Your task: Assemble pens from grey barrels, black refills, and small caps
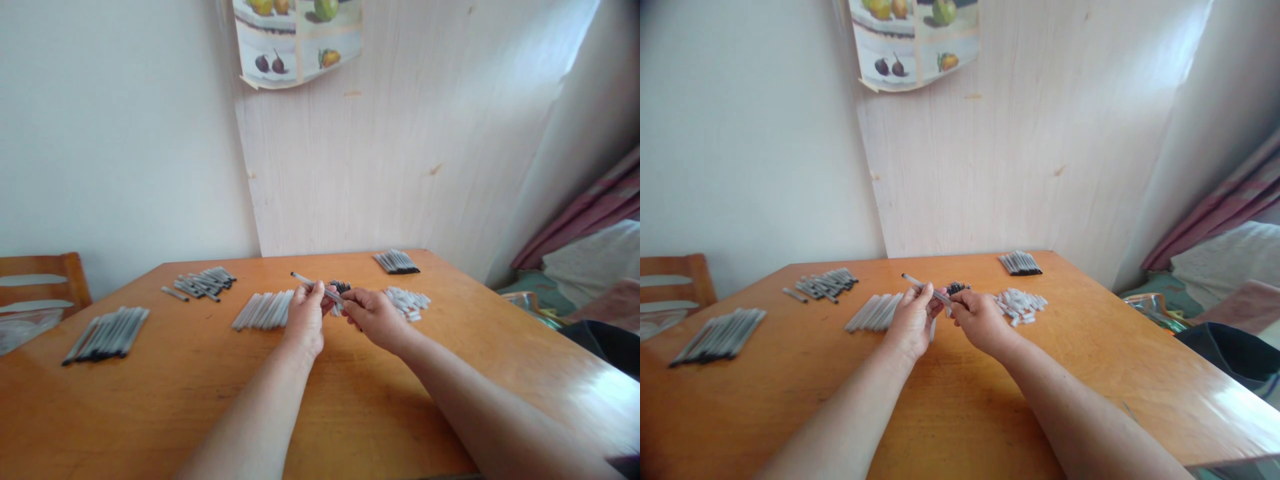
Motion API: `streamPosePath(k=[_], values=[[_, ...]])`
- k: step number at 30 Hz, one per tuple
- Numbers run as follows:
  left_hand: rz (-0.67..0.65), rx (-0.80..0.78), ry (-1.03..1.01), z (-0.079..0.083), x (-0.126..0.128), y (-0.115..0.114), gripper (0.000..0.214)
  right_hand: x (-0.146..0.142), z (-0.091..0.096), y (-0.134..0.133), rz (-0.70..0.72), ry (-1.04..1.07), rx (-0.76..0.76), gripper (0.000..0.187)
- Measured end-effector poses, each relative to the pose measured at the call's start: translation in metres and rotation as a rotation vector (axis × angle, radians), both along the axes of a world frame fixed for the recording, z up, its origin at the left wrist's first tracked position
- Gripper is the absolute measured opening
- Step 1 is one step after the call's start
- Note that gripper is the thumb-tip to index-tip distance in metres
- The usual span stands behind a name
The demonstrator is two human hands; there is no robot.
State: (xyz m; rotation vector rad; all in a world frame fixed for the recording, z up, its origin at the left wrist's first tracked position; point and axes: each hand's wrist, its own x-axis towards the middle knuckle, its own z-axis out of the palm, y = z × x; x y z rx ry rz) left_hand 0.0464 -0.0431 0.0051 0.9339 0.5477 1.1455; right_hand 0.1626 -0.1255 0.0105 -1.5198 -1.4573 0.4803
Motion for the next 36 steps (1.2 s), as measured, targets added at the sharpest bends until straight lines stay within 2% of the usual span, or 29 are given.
streamPosePath(k=[12,23,36], values=[[0.010,-0.011,-0.046,0.001,0.002,-0.004,0.025,-0.007,0.008,-0.003,-0.051,-0.045,0.027,0.018],[0.031,0.040,0.009,0.000,0.000,0.000,0.029,-0.004,0.006,-0.001,0.004,-0.013,0.004,0.014],[-0.039,0.110,0.011,0.001,-0.001,-0.001,0.030,0.001,-0.006,0.008,0.072,0.149,-0.071,0.016]])
